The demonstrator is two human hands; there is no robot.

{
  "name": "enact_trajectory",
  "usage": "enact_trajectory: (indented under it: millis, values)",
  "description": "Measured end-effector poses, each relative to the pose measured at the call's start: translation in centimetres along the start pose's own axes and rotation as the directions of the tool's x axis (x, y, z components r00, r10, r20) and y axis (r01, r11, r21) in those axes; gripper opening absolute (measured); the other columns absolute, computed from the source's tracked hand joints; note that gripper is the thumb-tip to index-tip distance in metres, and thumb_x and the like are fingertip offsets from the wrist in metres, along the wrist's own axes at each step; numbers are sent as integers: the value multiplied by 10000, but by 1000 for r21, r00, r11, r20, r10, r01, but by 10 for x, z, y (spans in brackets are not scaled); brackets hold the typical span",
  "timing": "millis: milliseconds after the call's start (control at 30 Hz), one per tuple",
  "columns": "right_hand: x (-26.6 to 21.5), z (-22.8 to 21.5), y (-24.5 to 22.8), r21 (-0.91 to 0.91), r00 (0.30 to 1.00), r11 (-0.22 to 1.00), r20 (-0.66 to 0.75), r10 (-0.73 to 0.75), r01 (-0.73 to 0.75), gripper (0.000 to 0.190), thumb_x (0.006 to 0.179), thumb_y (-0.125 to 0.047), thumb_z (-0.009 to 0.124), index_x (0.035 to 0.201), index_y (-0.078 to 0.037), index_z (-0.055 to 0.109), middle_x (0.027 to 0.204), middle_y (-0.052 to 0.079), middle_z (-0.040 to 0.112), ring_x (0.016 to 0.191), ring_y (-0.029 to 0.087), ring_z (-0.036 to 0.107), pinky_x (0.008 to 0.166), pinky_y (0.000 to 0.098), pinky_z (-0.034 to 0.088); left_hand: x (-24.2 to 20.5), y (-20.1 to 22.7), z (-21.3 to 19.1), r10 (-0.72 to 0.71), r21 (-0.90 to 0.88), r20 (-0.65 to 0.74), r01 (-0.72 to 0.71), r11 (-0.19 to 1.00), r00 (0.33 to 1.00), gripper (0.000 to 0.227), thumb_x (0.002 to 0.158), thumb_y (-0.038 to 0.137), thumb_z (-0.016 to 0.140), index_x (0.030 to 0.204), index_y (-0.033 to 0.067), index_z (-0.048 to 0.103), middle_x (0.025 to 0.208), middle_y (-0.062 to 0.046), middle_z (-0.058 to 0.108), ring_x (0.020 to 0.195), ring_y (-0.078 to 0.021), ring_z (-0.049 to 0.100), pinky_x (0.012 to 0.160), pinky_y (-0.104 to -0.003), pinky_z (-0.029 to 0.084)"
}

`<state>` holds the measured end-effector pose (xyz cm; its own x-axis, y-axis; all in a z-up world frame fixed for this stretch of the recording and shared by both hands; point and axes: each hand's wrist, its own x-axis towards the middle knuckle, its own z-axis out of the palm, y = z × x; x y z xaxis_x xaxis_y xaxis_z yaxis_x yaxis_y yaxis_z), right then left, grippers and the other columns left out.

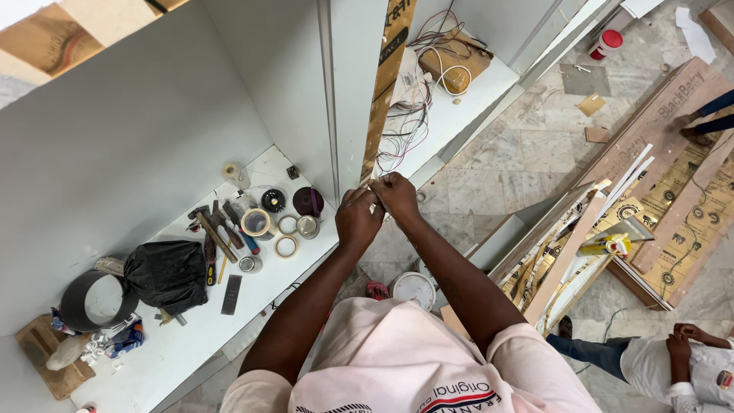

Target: The person applies a white putty-like substance to the edges and corners of a white cabinet or shelf. They repeatedly tear off small pieces from a larger lump and press them into gaps along the top and side edges.

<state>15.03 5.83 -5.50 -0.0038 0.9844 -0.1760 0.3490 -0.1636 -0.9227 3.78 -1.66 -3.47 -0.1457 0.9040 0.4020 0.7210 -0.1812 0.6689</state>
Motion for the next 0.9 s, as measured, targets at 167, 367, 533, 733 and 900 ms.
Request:
enact_trajectory:
  millis: [167,367,533,733,900]
  values:
    - [6,-15,-5,-383,968,900,-54,-245,207,166,898,-201,712,950,-45,739,801,176,726,698,304,700,671,409,545,2,7,-1,89,50,29,-91,995,996,210,779,142,771,965,85,693,962,-95,704,958,-303,637,801,-422,528]
    - [54,-26,-10,-568,965,803,-55,-257,181,158,937,-184,621,942,-133,771,909,148,743,838,368,706,729,477,550,-27,-18,18,-418,-605,394,573,552,819,410,941,254,769,1178,-16,573,971,-106,706,909,-229,652,807,-381,544]
    - [123,-26,-2,-681,937,711,-108,-333,174,168,940,-160,601,1015,-120,746,994,165,743,912,390,701,775,499,554,-36,-29,-19,-511,-706,612,709,-8,604,438,904,250,706,1240,49,510,1098,-100,646,982,-202,652,830,-363,568]
    - [102,-60,-9,-534,826,704,-19,-563,468,200,892,-140,688,1078,-79,733,1008,163,729,850,359,702,761,471,562,-25,6,-63,-284,-755,513,583,300,810,692,840,122,771,1443,52,439,1319,-131,591,1168,-188,595,1013,-348,510]
    - [-12,-101,-51,-393,750,681,34,-660,618,176,937,-68,681,1110,-55,713,1020,135,707,802,296,703,695,407,557,-13,26,-72,-110,-770,451,448,454,886,923,782,109,802,1551,70,293,1424,-131,536,1226,-205,573,1037,-355,504]
